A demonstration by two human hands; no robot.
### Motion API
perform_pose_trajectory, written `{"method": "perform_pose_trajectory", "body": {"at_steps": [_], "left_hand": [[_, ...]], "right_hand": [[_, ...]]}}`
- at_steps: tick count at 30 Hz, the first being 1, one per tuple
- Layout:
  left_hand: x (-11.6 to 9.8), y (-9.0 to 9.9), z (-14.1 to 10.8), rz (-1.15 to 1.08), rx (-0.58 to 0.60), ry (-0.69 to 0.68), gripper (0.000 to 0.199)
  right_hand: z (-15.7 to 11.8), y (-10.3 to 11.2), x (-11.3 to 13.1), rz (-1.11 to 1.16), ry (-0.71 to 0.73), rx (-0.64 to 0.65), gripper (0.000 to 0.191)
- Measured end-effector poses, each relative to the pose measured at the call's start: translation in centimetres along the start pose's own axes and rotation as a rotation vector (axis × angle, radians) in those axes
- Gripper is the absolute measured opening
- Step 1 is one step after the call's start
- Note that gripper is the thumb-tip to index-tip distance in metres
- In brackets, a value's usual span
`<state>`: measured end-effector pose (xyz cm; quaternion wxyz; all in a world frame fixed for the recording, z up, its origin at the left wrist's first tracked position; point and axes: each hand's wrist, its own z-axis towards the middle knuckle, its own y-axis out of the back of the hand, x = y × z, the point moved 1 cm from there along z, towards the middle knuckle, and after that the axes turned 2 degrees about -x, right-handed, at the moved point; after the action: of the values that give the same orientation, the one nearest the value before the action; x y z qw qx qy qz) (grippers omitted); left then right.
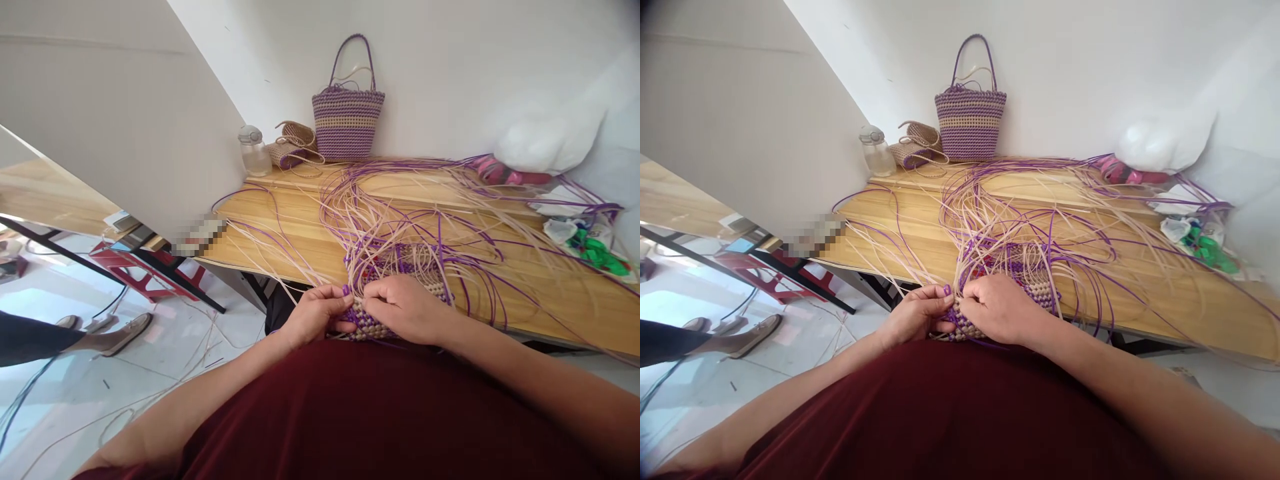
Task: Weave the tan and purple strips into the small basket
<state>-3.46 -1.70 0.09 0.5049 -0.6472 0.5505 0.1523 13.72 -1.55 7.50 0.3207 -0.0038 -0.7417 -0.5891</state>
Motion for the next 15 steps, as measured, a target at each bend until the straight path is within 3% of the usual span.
{"method": "perform_pose_trajectory", "body": {"at_steps": [9,13,15], "left_hand": [[-0.5,-0.4,-0.5,0.058,-0.021,-0.056,0.038],[-0.3,-0.2,-0.3,0.081,-0.006,0.015,0.042],[-0.1,0.0,-0.2,0.075,0.009,0.046,0.041]], "right_hand": [[-0.4,-0.3,-0.3,0.073,0.018,0.037,0.031],[-0.9,0.0,-1.4,0.203,0.07,0.115,0.032],[-1.5,0.3,-2.0,0.141,0.071,0.112,0.034]]}}
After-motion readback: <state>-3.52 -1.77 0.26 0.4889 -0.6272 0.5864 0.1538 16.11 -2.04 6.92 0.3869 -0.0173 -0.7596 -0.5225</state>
